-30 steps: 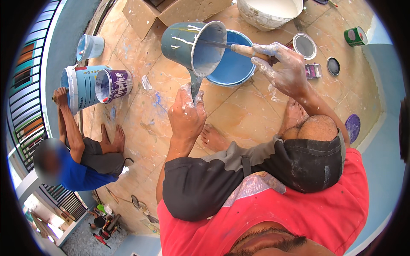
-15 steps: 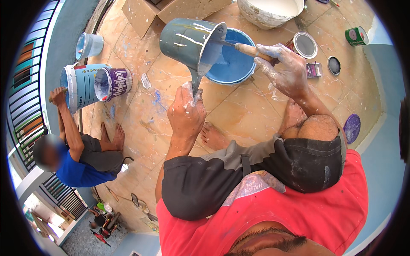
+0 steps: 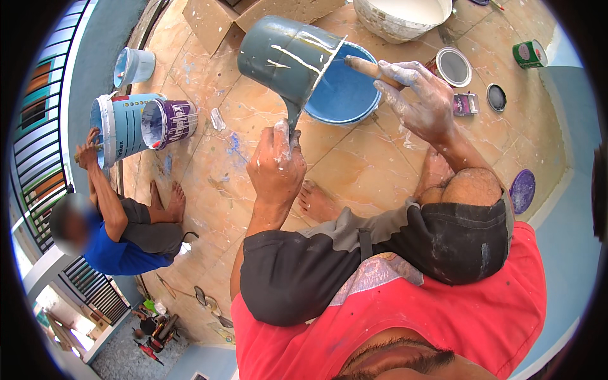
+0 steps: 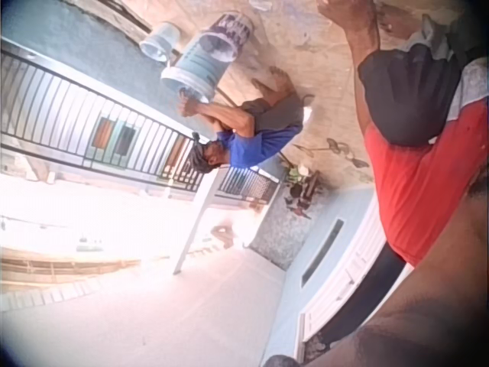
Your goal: The person mixes blue paint in a bucket using a stick, then pours some into a smaller container and continues stirring. Another person nearby also mixes paint in a separate bucket.
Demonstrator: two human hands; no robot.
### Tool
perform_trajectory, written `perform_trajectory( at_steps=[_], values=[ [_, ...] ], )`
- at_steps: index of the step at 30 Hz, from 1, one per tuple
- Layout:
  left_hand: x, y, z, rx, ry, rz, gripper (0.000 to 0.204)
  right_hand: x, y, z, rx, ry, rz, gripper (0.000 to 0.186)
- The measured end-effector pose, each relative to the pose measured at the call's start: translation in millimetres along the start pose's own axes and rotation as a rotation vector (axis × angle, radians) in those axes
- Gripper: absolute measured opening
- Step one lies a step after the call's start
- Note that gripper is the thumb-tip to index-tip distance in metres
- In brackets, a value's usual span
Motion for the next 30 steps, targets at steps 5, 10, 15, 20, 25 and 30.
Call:
perform_trajectory(
  at_steps=[5,10,15,20,25,30],
  values=[
    [-0.4,0.7,2.3,0.004,0.016,-0.009,0.03,-0.9,3.0,-0.8,-0.044,0.002,-0.01,0.041],
    [1.2,2.0,6.5,-0.04,0.074,-0.025,0.028,0.2,1.9,2.3,-0.008,0.043,0.016,0.039],
    [1.8,3.7,9.6,-0.05,0.11,-0.051,0.029,6.8,0.6,4.6,0.015,0.045,0.057,0.046],
    [2.4,4.4,10.8,-0.052,0.133,-0.059,0.029,7.4,-1.0,11.1,0.018,0.114,0.082,0.04],
    [2.6,5.8,12.4,-0.057,0.122,-0.062,0.028,8.0,-3.6,13.5,0.021,0.112,0.09,0.041],
    [-0.4,4.7,12.0,-0.022,0.109,-0.037,0.028,5.2,-4.3,18.9,0.049,0.14,0.101,0.041]
  ],
)
Point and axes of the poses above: each hand's wrist, its own x-axis away from the middle knuckle, its own z-axis out of the back of the hand, y = z × x, the point moved 10 cm from there along -x, towards the middle knuckle, and after that the axes turned 15 degrees about -y, right-handed, at the moved point
